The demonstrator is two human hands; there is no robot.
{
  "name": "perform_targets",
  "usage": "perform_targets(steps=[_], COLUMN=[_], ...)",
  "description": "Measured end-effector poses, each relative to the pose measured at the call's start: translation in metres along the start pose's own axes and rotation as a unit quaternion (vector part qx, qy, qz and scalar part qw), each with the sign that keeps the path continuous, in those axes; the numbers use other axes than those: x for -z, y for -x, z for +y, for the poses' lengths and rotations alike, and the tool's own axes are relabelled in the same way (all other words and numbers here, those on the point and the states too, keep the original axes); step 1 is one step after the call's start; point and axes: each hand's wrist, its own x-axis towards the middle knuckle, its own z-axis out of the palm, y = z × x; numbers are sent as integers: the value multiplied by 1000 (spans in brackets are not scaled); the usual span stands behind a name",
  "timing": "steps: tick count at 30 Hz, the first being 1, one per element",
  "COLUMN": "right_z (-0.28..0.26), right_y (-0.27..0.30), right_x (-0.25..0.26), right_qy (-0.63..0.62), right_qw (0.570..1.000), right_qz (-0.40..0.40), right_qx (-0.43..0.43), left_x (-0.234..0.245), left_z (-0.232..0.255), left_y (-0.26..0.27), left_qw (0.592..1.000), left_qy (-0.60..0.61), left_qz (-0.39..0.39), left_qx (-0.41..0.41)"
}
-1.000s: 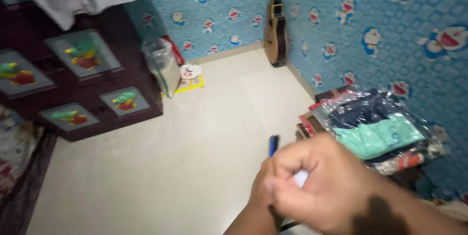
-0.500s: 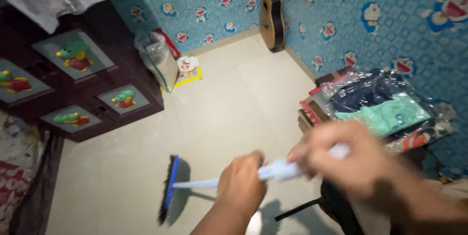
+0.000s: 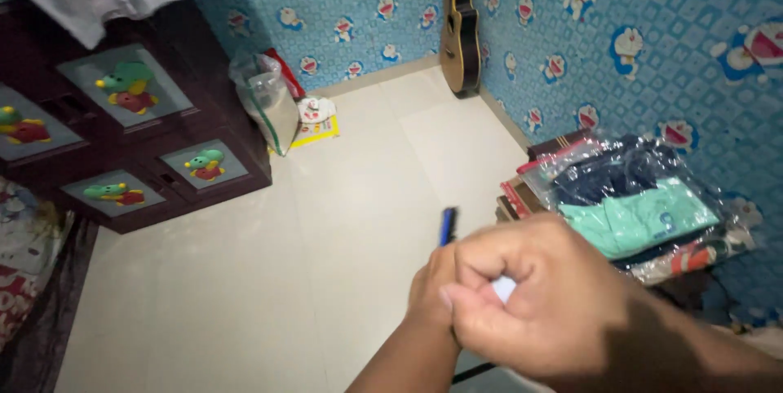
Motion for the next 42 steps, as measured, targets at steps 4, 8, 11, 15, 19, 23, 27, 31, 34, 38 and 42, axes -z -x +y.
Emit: perform_targets(steps=[4, 8, 11, 15, 19, 23, 27, 31, 34, 38, 42], right_z=[35, 73, 83, 34, -32, -38, -16, 23, 42, 56, 22], right_y=[12, 7, 2, -8, -30, -53, -69, -73, -90, -103, -107], right_x=[4, -1, 6, 56, 72, 40, -5, -18, -31, -49, -19], right_qy=[44, 1, 7, 134, 183, 299, 189, 114, 44, -1, 52], right_qw=[997, 988, 995, 984, 977, 951, 978, 985, 992, 992, 996], right_qz=[10, 66, 78, 112, 101, 79, 51, 80, 79, 84, 65], right_qx=[-65, -140, -65, -42, 28, 23, -77, -102, -82, -91, -13], left_x=[-1, 14, 29, 53, 62, 54, 60, 59, 70, 106, 129], left_z=[-35, -64, -66, -29, 8, -6, -37, -85, -120, -135, -115], left_y=[17, 24, 25, 7, -16, -36, -31, -14, -8, -4, -12], left_qw=[995, 978, 974, 992, 997, 992, 975, 992, 989, 988, 997], left_qy=[-52, -112, -140, -109, -40, 56, 222, 127, 14, -56, -60], left_qz=[-35, -84, -83, 17, 69, 106, -12, -4, 116, -59, 10], left_qx=[73, 154, 156, 68, 24, -36, 28, -4, -89, 135, 55])
